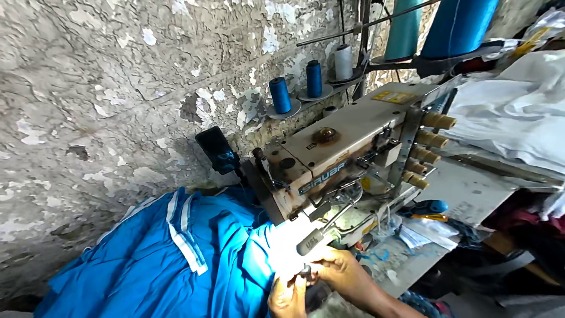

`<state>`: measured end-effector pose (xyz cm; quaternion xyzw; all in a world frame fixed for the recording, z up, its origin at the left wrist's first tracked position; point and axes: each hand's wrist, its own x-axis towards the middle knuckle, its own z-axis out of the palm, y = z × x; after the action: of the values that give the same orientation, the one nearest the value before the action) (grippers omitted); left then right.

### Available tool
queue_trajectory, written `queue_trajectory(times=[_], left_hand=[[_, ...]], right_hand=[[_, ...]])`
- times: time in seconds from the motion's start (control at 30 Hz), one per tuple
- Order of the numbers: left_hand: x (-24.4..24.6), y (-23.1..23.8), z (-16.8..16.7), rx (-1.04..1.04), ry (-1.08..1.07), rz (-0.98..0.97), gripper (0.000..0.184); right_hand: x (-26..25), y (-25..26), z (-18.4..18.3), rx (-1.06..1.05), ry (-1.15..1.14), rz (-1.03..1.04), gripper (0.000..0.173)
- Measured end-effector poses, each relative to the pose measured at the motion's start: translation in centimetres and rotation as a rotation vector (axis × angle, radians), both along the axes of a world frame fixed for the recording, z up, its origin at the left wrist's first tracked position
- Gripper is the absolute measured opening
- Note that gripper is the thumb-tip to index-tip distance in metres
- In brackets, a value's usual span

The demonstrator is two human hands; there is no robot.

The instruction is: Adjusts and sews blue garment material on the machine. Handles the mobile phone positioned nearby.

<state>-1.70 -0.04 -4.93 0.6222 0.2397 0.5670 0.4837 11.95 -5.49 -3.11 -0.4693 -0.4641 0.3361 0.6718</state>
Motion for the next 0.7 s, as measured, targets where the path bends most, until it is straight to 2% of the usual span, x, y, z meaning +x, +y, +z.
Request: queue_trajectory(times=[0.1,0.27,0.43,0.53,0.7], left_hand=[[-0.1,0.1,-0.1,0.021,0.014,0.006,0.023],[-0.1,-0.1,0.4,0.003,-0.048,-0.079,0.033],[-0.6,-0.1,0.5,-0.051,-0.038,-0.164,0.025],[-0.3,0.1,0.1,-0.050,-0.041,-0.121,0.022],[0.3,-0.2,-0.1,-0.162,-0.112,-0.098,0.024]], right_hand=[[0.4,-0.2,1.0,-0.123,0.208,0.141,0.007],[0.6,0.0,1.1,-0.100,0.318,0.192,0.010],[0.3,0.2,1.0,-0.070,0.299,0.108,0.013],[-0.2,0.4,0.6,-0.073,0.264,0.060,0.012],[-1.0,0.7,0.5,-0.118,0.182,-0.014,0.010]])
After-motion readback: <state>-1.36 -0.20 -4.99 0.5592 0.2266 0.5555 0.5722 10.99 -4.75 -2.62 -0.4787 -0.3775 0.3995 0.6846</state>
